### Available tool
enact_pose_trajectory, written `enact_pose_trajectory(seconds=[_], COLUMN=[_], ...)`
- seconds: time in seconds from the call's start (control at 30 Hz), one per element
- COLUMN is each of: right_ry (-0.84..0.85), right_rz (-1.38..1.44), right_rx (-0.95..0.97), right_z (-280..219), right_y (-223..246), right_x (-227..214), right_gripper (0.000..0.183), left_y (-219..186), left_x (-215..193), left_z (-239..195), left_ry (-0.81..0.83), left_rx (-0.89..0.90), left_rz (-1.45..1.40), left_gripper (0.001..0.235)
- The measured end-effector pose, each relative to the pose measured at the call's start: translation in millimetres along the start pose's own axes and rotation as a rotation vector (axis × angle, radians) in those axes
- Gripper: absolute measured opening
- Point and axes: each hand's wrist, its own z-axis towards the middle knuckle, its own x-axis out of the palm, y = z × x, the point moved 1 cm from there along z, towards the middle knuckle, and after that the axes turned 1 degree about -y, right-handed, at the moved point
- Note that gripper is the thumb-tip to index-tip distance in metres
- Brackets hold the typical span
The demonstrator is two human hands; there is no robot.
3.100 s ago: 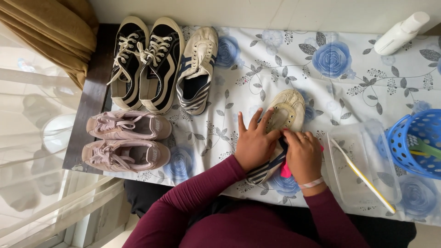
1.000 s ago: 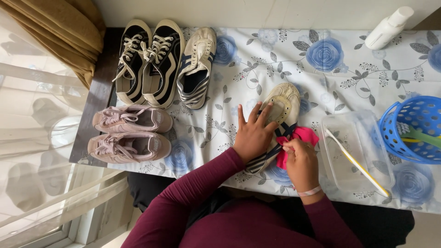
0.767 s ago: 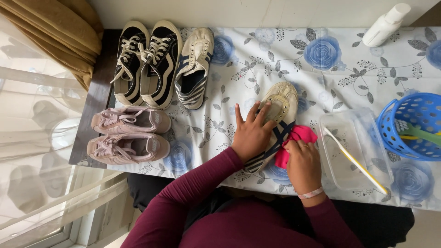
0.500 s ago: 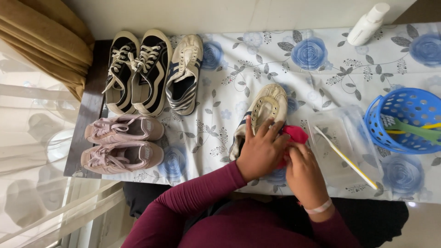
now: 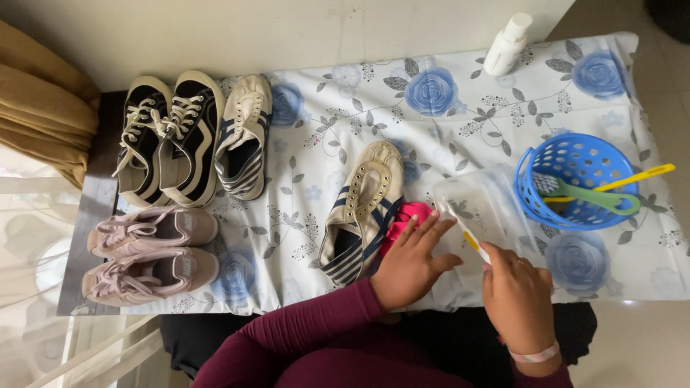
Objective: The person scrubs a white sneaker with a toothbrush and a pink cloth on a table. They clean the toe area and the side of the shoe, occasionally wiping it with the cloth.
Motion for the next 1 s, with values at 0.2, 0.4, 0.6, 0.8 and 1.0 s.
enact_pose_trajectory(seconds=[0.2,0.4,0.6,0.8,1.0], right_ry=[-0.076,-0.125,-0.028,0.023,0.027], right_rz=[0.147,0.136,0.293,0.344,0.234], right_rx=[0.008,-0.002,0.013,-0.029,0.018], right_z=[3.6,-6.1,-9.2,-14.8,-18.1], right_y=[5.0,2.1,3.7,-4.8,0.0], right_x=[-14.0,-18.3,-8.9,2.8,-0.1], right_gripper=[0.043,0.042,0.045,0.057,0.066], left_y=[0.5,-3.4,-12.8,-13.2,-5.3], left_x=[-12.9,-41.0,-25.5,-11.0,6.5], left_z=[4.1,9.1,1.4,-1.9,-5.8], left_ry=[0.029,0.181,0.149,0.202,0.251], left_rx=[0.01,-0.101,-0.116,-0.172,-0.128], left_rz=[-0.14,-0.294,-0.291,-0.108,0.083], left_gripper=[0.015,0.021,0.039,0.098,0.101])
